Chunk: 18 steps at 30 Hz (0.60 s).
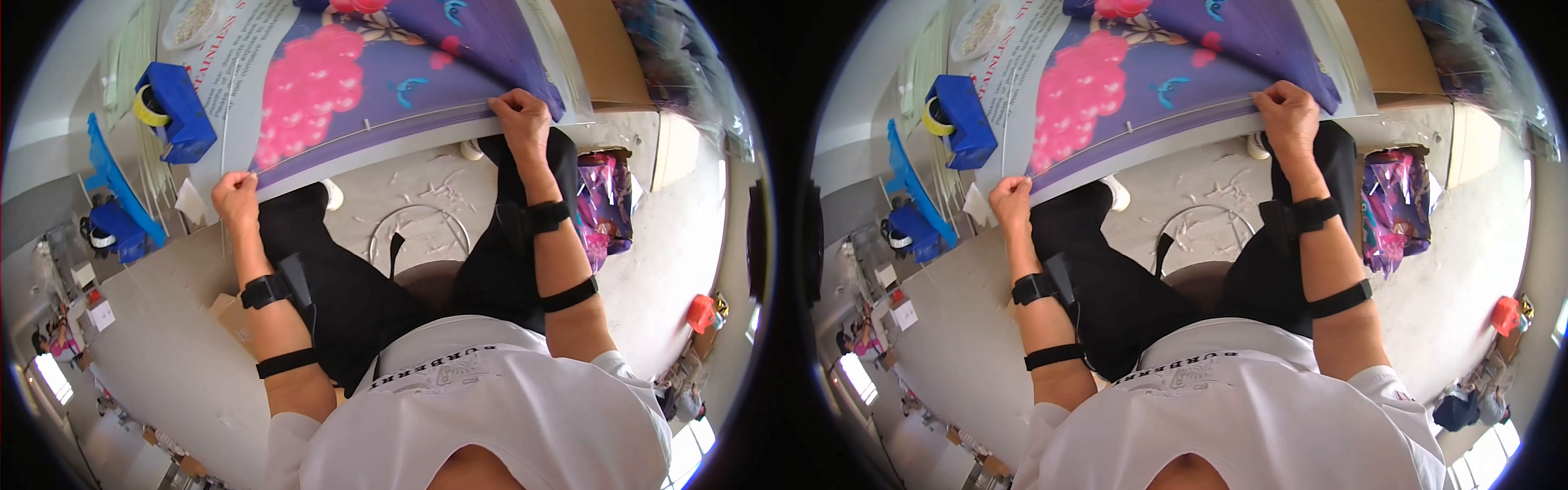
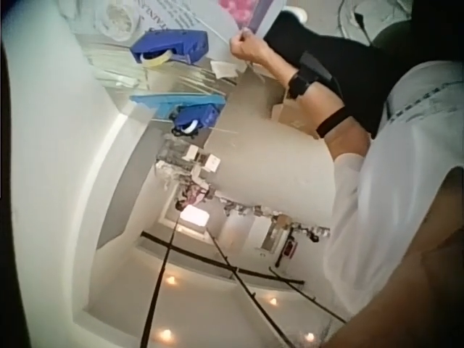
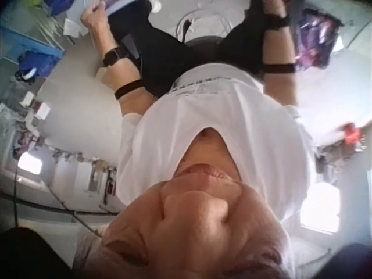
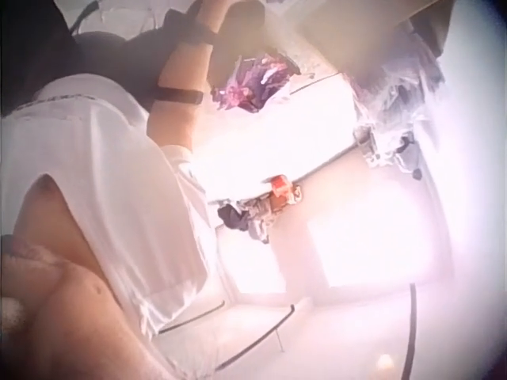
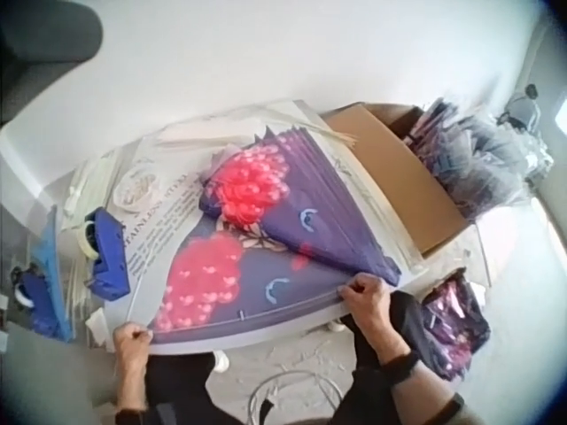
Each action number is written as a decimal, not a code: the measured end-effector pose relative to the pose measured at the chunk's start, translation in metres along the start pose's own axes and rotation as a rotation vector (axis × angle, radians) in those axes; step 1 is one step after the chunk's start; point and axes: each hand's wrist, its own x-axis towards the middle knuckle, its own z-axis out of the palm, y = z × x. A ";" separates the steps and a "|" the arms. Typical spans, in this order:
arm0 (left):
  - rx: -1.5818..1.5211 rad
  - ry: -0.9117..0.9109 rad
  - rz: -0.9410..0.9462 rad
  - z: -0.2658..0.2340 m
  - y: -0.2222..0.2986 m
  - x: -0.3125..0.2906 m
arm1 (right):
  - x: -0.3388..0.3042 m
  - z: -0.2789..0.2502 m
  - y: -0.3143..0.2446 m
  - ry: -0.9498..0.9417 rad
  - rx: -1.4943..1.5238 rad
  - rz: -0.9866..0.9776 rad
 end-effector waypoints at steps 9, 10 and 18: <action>-0.015 -0.012 -0.047 0.003 0.003 -0.001 | -0.001 -0.005 -0.008 0.004 -0.038 0.046; -0.019 -0.008 -0.048 0.003 0.003 -0.001 | -0.002 -0.005 -0.008 0.005 -0.051 0.052; -0.015 -0.020 -0.072 0.003 0.003 -0.002 | -0.003 -0.004 -0.013 0.005 -0.122 0.081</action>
